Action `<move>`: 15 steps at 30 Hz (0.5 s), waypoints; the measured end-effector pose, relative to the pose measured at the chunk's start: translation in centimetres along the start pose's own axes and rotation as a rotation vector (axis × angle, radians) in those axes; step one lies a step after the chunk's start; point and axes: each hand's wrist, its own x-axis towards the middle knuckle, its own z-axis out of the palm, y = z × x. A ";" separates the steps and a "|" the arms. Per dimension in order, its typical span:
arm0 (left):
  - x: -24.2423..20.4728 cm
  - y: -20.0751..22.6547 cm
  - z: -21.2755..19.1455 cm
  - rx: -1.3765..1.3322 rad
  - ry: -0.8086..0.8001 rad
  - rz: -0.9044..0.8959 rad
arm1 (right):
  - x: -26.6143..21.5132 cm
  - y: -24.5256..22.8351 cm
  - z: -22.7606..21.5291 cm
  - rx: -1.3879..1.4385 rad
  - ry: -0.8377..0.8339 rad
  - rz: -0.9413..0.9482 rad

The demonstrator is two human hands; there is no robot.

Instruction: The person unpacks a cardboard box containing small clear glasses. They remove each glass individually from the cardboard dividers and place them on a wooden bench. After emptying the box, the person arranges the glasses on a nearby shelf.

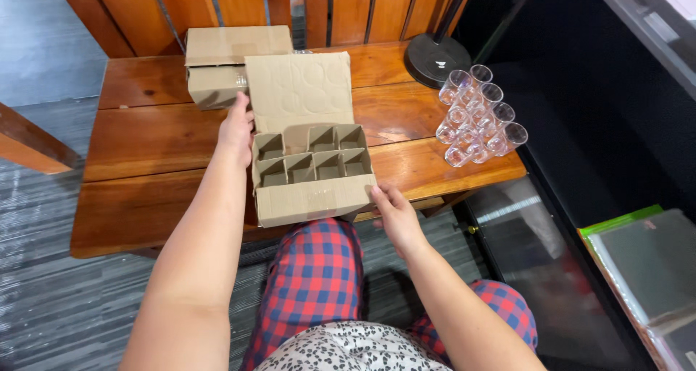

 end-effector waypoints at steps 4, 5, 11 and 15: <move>-0.5 0.1 -0.8 0.010 -0.055 0.006 | 0.4 0.5 0.0 0.051 -0.019 0.031; -2.4 1.5 0.1 -0.018 -0.040 -0.016 | 0.4 0.6 -0.1 0.078 -0.021 0.032; -4.1 -0.1 -1.8 -0.087 0.008 -0.027 | 0.9 1.6 0.2 0.184 -0.018 0.030; -3.7 -2.7 -3.3 0.009 0.064 0.006 | 0.6 1.7 0.3 0.225 0.003 0.025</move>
